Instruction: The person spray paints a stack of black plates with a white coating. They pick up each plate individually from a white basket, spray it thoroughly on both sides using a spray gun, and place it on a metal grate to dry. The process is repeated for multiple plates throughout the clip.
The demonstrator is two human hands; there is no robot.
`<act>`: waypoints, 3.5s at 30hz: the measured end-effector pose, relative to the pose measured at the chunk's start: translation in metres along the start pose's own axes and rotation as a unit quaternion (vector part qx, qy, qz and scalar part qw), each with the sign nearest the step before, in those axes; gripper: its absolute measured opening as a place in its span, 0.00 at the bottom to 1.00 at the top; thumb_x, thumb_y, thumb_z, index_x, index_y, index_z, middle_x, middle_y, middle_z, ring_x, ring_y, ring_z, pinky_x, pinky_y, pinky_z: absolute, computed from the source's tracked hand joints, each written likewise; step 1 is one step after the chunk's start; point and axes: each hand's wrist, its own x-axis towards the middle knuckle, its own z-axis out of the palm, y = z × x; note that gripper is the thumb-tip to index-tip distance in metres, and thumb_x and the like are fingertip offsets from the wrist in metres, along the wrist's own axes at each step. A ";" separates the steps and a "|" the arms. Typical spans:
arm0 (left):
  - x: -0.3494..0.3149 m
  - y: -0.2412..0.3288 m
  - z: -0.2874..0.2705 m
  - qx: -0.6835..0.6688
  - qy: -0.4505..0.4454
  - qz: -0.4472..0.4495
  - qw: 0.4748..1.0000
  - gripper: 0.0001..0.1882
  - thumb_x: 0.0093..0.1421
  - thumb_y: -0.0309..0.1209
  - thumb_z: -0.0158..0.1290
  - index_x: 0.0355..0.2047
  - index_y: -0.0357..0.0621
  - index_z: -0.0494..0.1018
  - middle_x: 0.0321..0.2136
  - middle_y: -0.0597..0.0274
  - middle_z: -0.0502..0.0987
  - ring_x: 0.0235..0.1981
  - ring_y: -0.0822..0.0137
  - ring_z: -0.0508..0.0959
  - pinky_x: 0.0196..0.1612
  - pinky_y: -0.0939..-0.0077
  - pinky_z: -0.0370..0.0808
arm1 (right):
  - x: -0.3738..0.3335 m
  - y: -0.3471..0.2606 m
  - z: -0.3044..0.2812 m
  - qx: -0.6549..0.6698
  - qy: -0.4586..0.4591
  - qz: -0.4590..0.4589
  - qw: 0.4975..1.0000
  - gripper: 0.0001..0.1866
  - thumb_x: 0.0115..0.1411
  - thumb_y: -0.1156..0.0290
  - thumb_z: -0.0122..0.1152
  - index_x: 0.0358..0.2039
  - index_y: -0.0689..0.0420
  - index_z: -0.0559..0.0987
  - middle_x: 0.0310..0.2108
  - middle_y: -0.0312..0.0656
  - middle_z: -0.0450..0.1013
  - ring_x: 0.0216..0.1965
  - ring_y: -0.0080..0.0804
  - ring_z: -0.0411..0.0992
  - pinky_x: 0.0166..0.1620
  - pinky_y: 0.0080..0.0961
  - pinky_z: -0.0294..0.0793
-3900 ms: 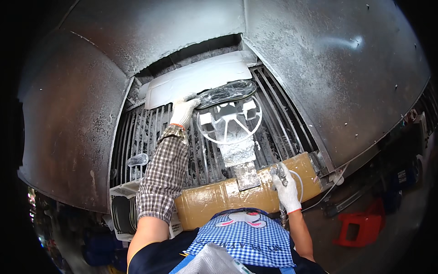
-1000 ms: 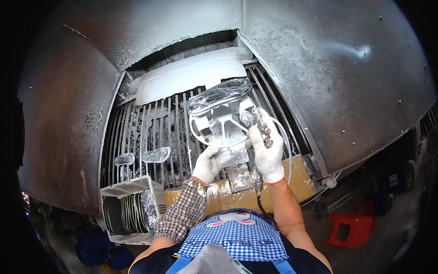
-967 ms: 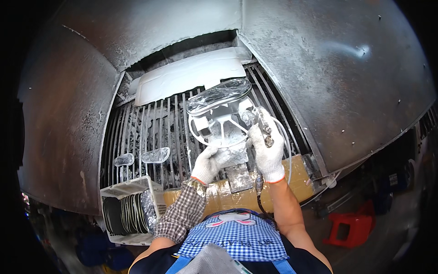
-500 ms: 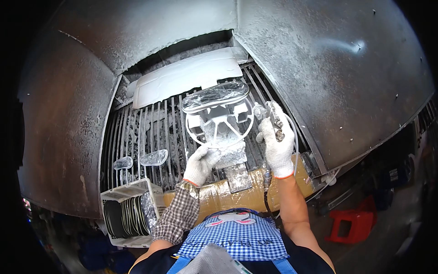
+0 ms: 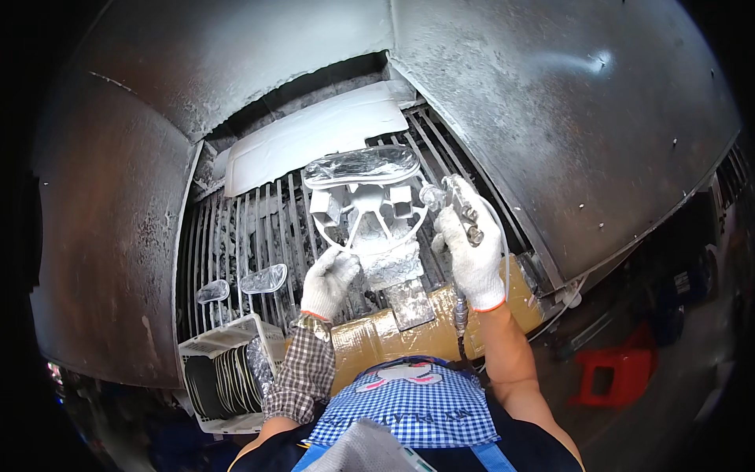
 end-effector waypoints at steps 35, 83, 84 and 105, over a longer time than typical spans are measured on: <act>-0.013 -0.013 0.017 -0.020 -0.027 -0.004 0.999 0.25 0.70 0.29 0.52 0.64 0.31 0.70 0.55 0.40 0.80 0.54 0.46 0.81 0.58 0.48 0.81 | -0.030 -0.022 -0.021 0.004 -0.028 0.029 0.999 0.29 0.74 0.69 0.61 0.70 0.67 0.69 0.34 0.37 0.78 0.29 0.17 0.73 0.34 0.17 0.75; 0.060 0.094 0.015 0.060 0.064 0.086 0.992 0.50 0.70 0.62 0.51 0.76 0.34 0.50 0.75 0.32 0.53 0.74 0.30 0.56 0.69 0.35 0.65 | 0.023 0.027 -0.001 0.033 -0.031 0.007 0.999 0.27 0.74 0.70 0.61 0.70 0.66 0.69 0.34 0.34 0.77 0.28 0.15 0.72 0.32 0.15 0.74; 0.063 0.095 0.014 0.061 0.066 0.085 0.992 0.51 0.70 0.62 0.51 0.76 0.33 0.50 0.75 0.32 0.53 0.75 0.30 0.56 0.70 0.36 0.64 | 0.023 0.027 -0.003 0.040 -0.032 0.006 0.999 0.27 0.74 0.71 0.61 0.70 0.66 0.69 0.34 0.34 0.77 0.29 0.14 0.72 0.32 0.15 0.74; 0.002 -0.061 0.027 -0.086 0.025 -0.058 0.994 0.22 0.65 0.33 0.53 0.57 0.33 0.70 0.51 0.39 0.77 0.56 0.37 0.78 0.60 0.42 0.76 | -0.007 0.014 0.016 0.005 -0.102 0.033 0.994 0.28 0.73 0.72 0.62 0.69 0.70 0.69 0.42 0.38 0.79 0.32 0.16 0.74 0.36 0.16 0.77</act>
